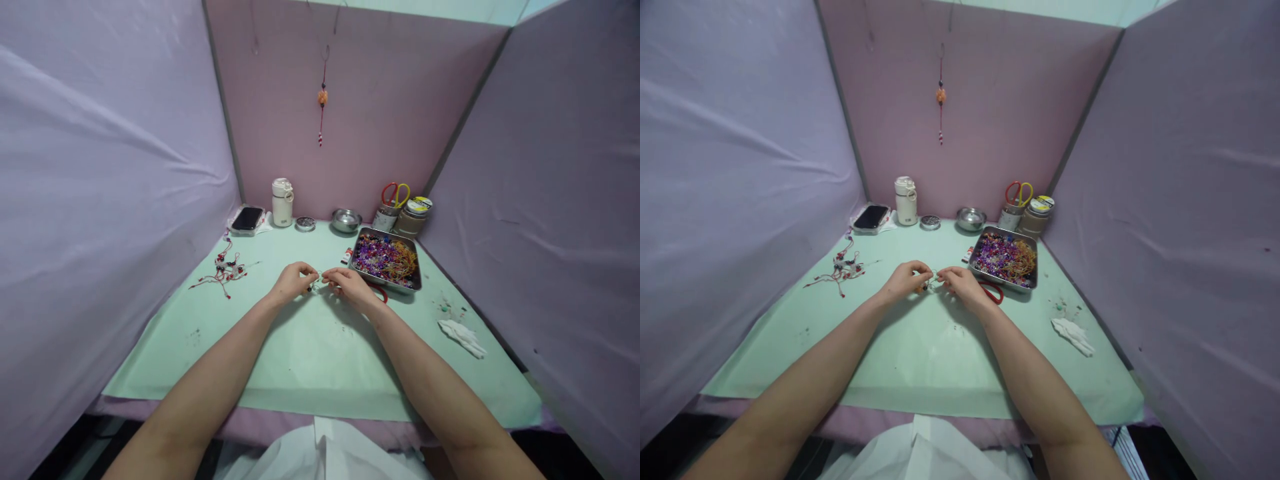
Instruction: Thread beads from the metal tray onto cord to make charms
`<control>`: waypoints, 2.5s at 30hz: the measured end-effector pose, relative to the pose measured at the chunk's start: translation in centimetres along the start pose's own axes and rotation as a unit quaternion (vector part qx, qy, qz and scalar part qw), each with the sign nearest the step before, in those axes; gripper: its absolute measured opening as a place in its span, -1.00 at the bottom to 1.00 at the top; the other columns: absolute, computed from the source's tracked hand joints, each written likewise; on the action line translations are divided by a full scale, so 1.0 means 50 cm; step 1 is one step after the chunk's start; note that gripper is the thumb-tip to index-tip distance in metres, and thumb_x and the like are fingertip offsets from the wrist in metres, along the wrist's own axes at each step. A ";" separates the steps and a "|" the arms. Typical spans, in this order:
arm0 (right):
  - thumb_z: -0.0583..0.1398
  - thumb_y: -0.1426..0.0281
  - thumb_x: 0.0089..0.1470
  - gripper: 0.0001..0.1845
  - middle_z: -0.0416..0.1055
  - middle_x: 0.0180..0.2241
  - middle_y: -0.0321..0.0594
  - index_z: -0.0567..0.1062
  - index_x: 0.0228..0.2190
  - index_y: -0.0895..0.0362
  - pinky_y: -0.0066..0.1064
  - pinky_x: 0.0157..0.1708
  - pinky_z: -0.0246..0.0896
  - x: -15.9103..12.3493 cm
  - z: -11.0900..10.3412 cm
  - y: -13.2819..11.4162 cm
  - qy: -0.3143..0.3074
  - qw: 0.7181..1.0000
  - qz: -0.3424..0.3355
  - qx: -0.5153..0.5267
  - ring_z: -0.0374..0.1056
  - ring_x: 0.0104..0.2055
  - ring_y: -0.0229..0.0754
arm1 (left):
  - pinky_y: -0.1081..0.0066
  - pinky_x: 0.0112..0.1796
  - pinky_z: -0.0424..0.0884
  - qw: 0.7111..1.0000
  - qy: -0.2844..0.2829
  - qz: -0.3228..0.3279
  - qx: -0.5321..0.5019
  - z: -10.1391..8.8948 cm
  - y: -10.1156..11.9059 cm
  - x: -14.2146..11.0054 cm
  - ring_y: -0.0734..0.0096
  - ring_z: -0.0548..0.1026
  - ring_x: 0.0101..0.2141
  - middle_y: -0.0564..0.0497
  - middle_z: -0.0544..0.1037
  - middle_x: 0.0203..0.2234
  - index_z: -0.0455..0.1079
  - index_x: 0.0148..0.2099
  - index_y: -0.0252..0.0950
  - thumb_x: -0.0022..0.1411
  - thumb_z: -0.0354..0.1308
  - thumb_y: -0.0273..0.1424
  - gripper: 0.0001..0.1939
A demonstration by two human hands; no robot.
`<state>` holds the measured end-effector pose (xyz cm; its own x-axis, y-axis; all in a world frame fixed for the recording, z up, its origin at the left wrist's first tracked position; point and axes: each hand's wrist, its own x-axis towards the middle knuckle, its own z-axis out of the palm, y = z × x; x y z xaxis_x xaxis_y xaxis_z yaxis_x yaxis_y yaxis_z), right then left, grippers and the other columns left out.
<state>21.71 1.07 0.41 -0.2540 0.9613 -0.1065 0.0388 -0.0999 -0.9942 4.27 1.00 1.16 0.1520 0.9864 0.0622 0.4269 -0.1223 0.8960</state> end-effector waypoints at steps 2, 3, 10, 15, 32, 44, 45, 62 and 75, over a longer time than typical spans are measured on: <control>0.23 0.29 -0.15 -0.80 0.43 -0.44 -0.24 0.51 -0.44 0.15 -0.49 -0.54 0.02 -0.002 0.003 0.002 -0.006 0.999 -0.017 -0.038 0.18 -0.52 -0.36 | 0.45 -0.55 0.30 1.000 0.014 -0.003 -0.014 0.002 0.001 0.000 0.50 0.37 -0.58 -0.02 0.49 -0.48 0.45 -0.36 -0.34 -0.02 0.16 -0.20 -0.72; 0.25 0.27 -0.15 -0.79 0.40 -0.49 -0.28 0.51 -0.46 0.15 -0.49 -0.55 0.00 -0.003 0.005 0.003 -0.007 0.998 -0.025 -0.054 0.14 -0.55 -0.37 | 0.46 -0.55 0.30 1.000 0.018 -0.006 -0.023 0.003 0.001 0.001 0.51 0.36 -0.59 -0.02 0.49 -0.48 0.45 -0.37 -0.34 -0.02 0.16 -0.21 -0.72; 0.26 0.24 -0.17 -0.77 0.30 -0.60 -0.36 0.47 -0.54 0.17 -0.49 -0.59 -0.11 -0.002 0.007 0.017 -0.001 0.998 -0.014 -0.066 0.02 -0.62 -0.41 | 0.46 -0.61 0.23 0.995 0.017 -0.023 -0.093 0.016 -0.002 0.002 0.60 0.23 -0.68 0.04 0.43 -0.55 0.44 -0.37 -0.34 -0.04 0.19 -0.16 -0.68; 0.28 0.24 -0.19 -0.75 0.31 -0.57 -0.35 0.45 -0.54 0.18 -0.51 -0.58 -0.07 -0.006 0.002 0.008 -0.037 0.999 0.009 -0.036 0.04 -0.60 -0.41 | 0.48 -0.63 0.17 0.987 0.027 -0.046 -0.152 0.023 0.002 0.000 0.61 0.20 -0.67 0.07 0.39 -0.60 0.43 -0.38 -0.35 -0.10 0.24 -0.11 -0.62; 0.26 0.26 -0.15 -0.80 0.39 -0.51 -0.30 0.48 -0.48 0.14 -0.45 -0.49 0.06 -0.015 -0.004 -0.010 -0.035 0.986 -0.070 -0.147 0.19 -0.52 -0.33 | 0.50 -0.56 0.19 0.971 0.047 -0.060 -0.228 0.025 0.003 0.000 0.56 0.29 -0.57 -0.02 0.48 -0.49 0.48 -0.37 -0.35 -0.13 0.29 -0.18 -0.66; 0.14 0.32 0.00 -0.87 0.35 -0.49 -0.31 0.40 -0.46 0.12 -0.41 -0.37 0.11 -0.005 -0.007 -0.006 0.071 0.953 -0.245 -0.163 0.22 -0.43 -0.25 | 0.47 -0.52 0.23 0.988 -0.062 -0.027 -0.139 0.030 0.019 -0.017 0.54 0.30 -0.56 -0.05 0.52 -0.46 0.45 -0.36 -0.34 -0.04 0.20 -0.18 -0.70; 0.13 0.32 0.01 -0.88 0.35 -0.48 -0.30 0.40 -0.46 0.12 -0.40 -0.36 0.11 -0.006 -0.007 -0.006 0.073 0.946 -0.256 -0.185 0.22 -0.42 -0.25 | 0.47 -0.52 0.23 0.988 -0.069 -0.030 -0.138 0.030 0.019 -0.017 0.55 0.30 -0.56 -0.04 0.51 -0.46 0.45 -0.36 -0.34 -0.04 0.20 -0.19 -0.70; 0.19 0.23 -0.06 -0.77 0.34 -0.53 -0.30 0.43 -0.49 0.15 -0.43 -0.41 0.10 -0.006 -0.003 -0.010 0.072 0.973 -0.149 -0.160 0.20 -0.47 -0.29 | 0.47 -0.47 0.20 0.973 0.030 -0.050 -0.222 0.030 0.005 -0.005 0.51 0.31 -0.50 -0.02 0.50 -0.48 0.46 -0.42 -0.32 -0.11 0.28 -0.24 -0.76; 0.30 0.25 -0.17 -0.74 0.32 -0.50 -0.26 0.42 -0.49 0.18 -0.53 -0.66 -0.09 -0.002 0.011 0.004 0.010 0.986 0.070 0.150 0.09 -0.58 -0.41 | 0.45 -0.43 0.23 0.977 0.031 -0.031 -0.210 0.038 0.009 -0.009 0.47 0.34 -0.48 0.01 0.47 -0.53 0.48 -0.41 -0.31 -0.12 0.29 -0.21 -0.73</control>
<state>21.21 0.82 0.23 -0.2474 0.9371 -0.2462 -0.2165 -0.3012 -0.9287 6.10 0.28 0.70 0.0769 0.9969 0.0164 0.0286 -0.0187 0.9994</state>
